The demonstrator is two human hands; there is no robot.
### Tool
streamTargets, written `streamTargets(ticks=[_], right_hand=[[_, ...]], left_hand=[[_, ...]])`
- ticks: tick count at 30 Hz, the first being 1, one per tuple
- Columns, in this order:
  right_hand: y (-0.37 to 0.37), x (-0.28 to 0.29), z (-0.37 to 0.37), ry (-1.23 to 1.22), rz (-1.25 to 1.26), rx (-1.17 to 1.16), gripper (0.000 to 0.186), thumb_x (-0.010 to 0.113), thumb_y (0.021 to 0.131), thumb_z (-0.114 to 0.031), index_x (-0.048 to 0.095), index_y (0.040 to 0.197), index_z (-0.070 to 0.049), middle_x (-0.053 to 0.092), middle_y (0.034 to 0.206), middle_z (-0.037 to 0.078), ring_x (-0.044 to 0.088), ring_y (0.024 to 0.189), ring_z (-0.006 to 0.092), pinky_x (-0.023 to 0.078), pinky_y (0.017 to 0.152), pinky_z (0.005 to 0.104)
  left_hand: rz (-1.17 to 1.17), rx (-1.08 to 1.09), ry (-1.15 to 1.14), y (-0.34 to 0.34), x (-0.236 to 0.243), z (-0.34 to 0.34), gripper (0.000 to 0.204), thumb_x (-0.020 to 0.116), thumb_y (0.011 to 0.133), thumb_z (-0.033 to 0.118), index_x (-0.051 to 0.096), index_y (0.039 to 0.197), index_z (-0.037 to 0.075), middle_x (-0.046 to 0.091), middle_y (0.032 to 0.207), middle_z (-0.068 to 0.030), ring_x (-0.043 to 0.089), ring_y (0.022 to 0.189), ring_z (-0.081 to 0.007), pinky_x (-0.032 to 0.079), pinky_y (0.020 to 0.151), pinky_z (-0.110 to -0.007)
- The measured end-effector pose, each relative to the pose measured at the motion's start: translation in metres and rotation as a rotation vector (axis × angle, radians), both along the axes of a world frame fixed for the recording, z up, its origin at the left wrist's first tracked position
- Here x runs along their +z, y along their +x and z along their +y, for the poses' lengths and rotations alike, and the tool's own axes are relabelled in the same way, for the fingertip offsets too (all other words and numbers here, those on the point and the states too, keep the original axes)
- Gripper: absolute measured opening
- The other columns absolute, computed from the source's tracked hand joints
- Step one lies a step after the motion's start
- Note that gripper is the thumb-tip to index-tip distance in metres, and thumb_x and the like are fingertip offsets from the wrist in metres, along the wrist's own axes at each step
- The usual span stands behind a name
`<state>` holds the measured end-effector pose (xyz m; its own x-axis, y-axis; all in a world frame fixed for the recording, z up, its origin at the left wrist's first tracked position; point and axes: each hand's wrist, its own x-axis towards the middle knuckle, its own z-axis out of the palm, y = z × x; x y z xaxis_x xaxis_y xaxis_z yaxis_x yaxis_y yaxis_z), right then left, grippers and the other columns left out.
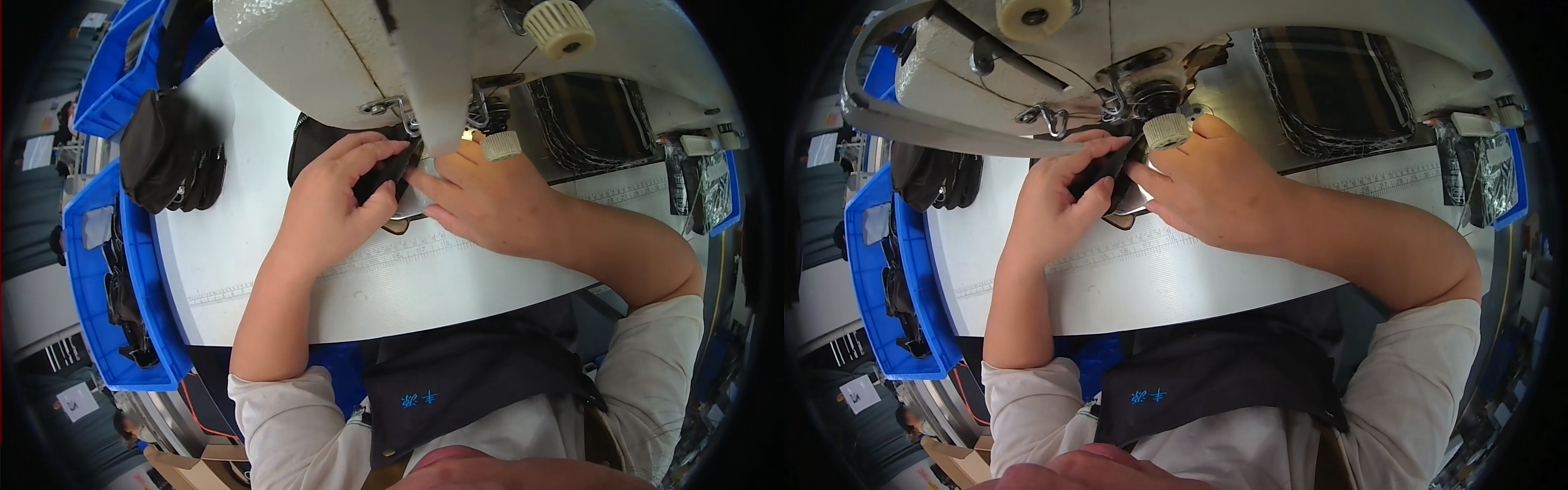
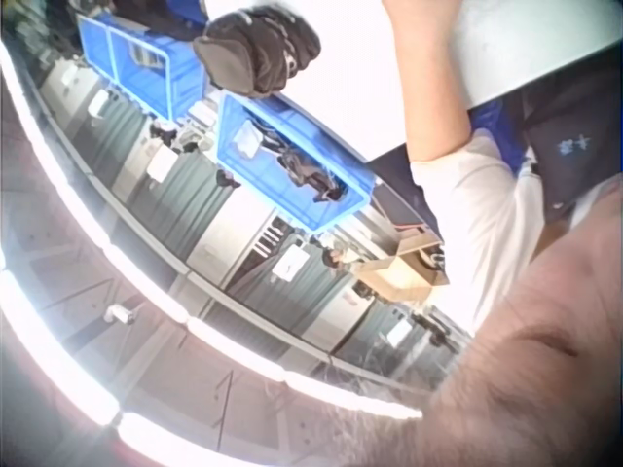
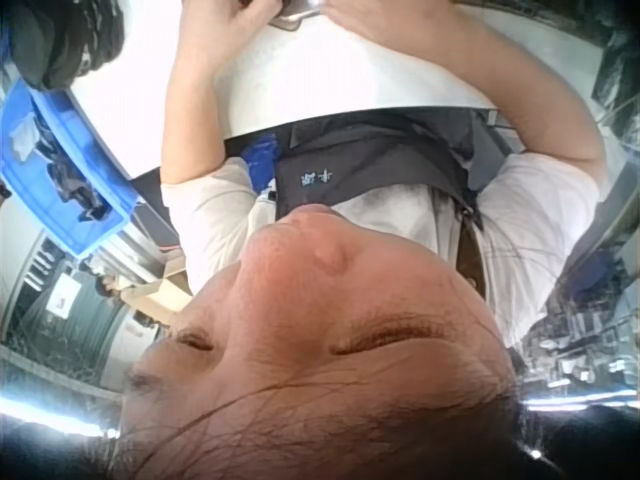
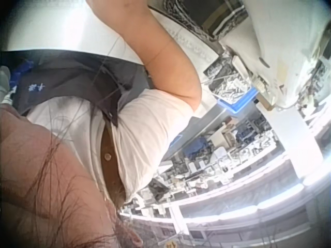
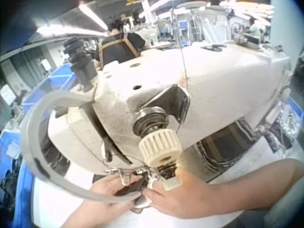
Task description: The person operates an industrial sewing machine to stitch a zipper onto a small black fabric pouch. They guide the pouch under the needle, pause to adjust the fabric, and continue sewing. The person also handles a stack of plaid fabric pieces, moving them from a blue bin to the work table.
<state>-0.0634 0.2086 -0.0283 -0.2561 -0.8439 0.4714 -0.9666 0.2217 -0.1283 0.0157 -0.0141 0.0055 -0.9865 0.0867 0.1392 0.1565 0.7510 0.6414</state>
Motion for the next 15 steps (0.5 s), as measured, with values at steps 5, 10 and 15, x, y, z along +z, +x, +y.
streamTargets(ticks=[5, 10, 15], right_hand=[[-0.002, -0.001, 0.002, 0.042, -0.025, 0.028, 0.021, 0.077, 0.082, -0.027, 0.068, 0.094, -0.013, 0.060, 0.073, 0.000, 0.059, 0.069, 0.0175, 0.041, 0.078, 0.0360], [-0.002, 0.001, 0.001, 0.023, -0.001, 0.021, 0.015, 0.076, 0.081, -0.023, 0.067, 0.088, -0.013, 0.059, 0.071, 0.000, 0.059, 0.068, 0.0176, 0.041, 0.076, 0.0359], [-0.005, 0.000, -0.001, -0.020, 0.041, 0.040, 0.015, 0.075, 0.075, -0.018, 0.067, 0.086, -0.012, 0.059, 0.071, 0.000, 0.059, 0.068, 0.0175, 0.042, 0.073, 0.0354]], left_hand=[[0.054, -0.009, -0.279, 0.008, 0.004, 0.019, 0.043, 0.070, 0.076, 0.009, 0.076, 0.118, 0.006, 0.065, 0.121, -0.0079, 0.066, 0.100, -0.0255, 0.057, 0.080, -0.036], [0.187, -0.074, -0.524, 0.006, 0.005, 0.022, 0.043, 0.074, 0.072, 0.011, 0.077, 0.115, 0.008, 0.064, 0.125, -0.0036, 0.063, 0.106, -0.0216, 0.054, 0.086, -0.037], [0.272, -0.143, -0.582, 0.002, 0.009, 0.020, 0.046, 0.068, 0.074, 0.005, 0.076, 0.119, 0.006, 0.069, 0.128, -0.0009, 0.065, 0.112, -0.0250, 0.048, 0.099, -0.044]])
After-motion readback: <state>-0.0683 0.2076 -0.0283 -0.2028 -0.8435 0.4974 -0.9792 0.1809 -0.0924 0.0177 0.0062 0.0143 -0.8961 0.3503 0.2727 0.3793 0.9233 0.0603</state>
